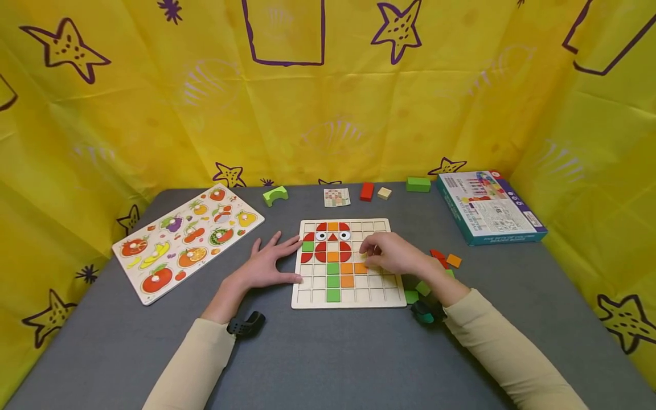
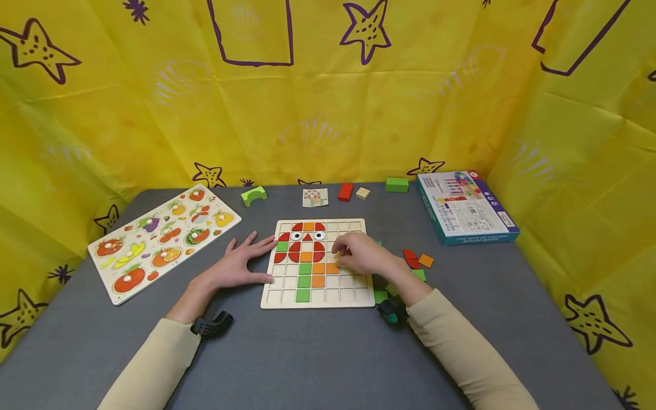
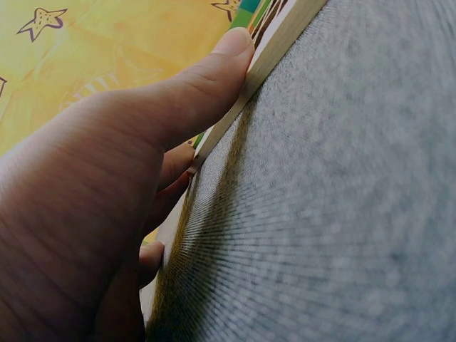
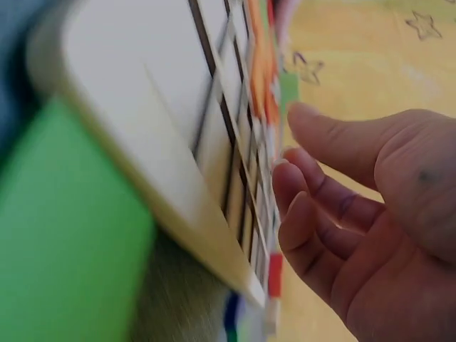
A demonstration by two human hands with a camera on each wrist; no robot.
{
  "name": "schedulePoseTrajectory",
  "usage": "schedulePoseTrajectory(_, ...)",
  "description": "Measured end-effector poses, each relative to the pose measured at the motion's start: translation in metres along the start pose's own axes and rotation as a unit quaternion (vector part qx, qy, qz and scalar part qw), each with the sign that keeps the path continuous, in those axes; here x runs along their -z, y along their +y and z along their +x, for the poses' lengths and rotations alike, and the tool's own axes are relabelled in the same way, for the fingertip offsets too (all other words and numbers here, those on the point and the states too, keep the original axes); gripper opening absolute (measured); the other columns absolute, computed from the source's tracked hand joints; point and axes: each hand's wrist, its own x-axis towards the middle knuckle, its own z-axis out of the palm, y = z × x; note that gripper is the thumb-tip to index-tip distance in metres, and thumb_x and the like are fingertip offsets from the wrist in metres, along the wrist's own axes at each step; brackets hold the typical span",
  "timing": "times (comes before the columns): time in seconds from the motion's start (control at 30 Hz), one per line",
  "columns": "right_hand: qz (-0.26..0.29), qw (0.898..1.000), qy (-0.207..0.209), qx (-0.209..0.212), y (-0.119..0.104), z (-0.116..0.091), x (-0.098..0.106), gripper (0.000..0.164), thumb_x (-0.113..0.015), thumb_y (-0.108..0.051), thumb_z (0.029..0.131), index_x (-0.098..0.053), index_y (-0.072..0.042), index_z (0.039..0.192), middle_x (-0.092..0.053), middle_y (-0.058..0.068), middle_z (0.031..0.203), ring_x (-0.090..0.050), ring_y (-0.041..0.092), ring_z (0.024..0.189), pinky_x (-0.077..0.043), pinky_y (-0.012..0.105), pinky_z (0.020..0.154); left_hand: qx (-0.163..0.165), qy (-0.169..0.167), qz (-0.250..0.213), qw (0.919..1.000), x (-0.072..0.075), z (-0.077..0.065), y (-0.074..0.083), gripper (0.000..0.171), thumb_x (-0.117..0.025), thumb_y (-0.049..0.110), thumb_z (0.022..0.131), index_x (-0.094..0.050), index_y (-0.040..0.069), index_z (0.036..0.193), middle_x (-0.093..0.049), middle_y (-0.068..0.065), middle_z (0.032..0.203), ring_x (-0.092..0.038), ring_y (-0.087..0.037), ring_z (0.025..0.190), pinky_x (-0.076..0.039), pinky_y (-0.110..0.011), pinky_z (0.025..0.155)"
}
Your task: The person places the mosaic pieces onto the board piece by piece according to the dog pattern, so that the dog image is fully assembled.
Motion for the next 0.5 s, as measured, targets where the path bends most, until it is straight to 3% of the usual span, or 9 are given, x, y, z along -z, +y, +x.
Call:
schedulePoseTrajectory(0.2,0.0,0.999,0.021,-0.035,0.019,-0.018,0.028,0.023,-0.074,-0.008,0.093,-0.07,-0.002,0.115,-0.065,0.002,0.094,-0.058,0.021,0.085,-0.05,0.037,0.076,-0.001,0.0,0.0,1.0,-0.001,0.001,-0.001,0.095,-0.076,0.063,0.081,-0.04,0.019,0.157,-0.03,0.002,0.164,-0.005,-0.041,0.152,0.008,-0.07,0.11)
schedulePoseTrajectory(0.37,-0.017,0.997,0.056,-0.053,0.045,-0.045,0.055,0.025,-0.073,-0.009,0.094,-0.069,0.0,0.117,-0.068,0.008,0.103,-0.061,0.024,0.091,-0.052,0.044,0.083,-0.003,0.001,0.001,1.0,-0.001,0.001,0.0,0.095,-0.076,0.063,0.081,-0.04,0.018,0.157,-0.03,0.001,0.164,-0.006,-0.042,0.152,0.008,-0.07,0.11)
schedulePoseTrajectory(0.5,-0.023,0.995,0.066,-0.077,0.062,-0.069,0.074,0.026,-0.073,-0.009,0.094,-0.068,0.002,0.117,-0.068,0.008,0.102,-0.062,0.025,0.09,-0.053,0.042,0.08,-0.003,0.0,-0.004,1.0,0.001,0.0,0.002,0.095,-0.077,0.061,0.081,-0.04,0.017,0.157,-0.03,0.0,0.164,-0.005,-0.042,0.152,0.008,-0.07,0.11)
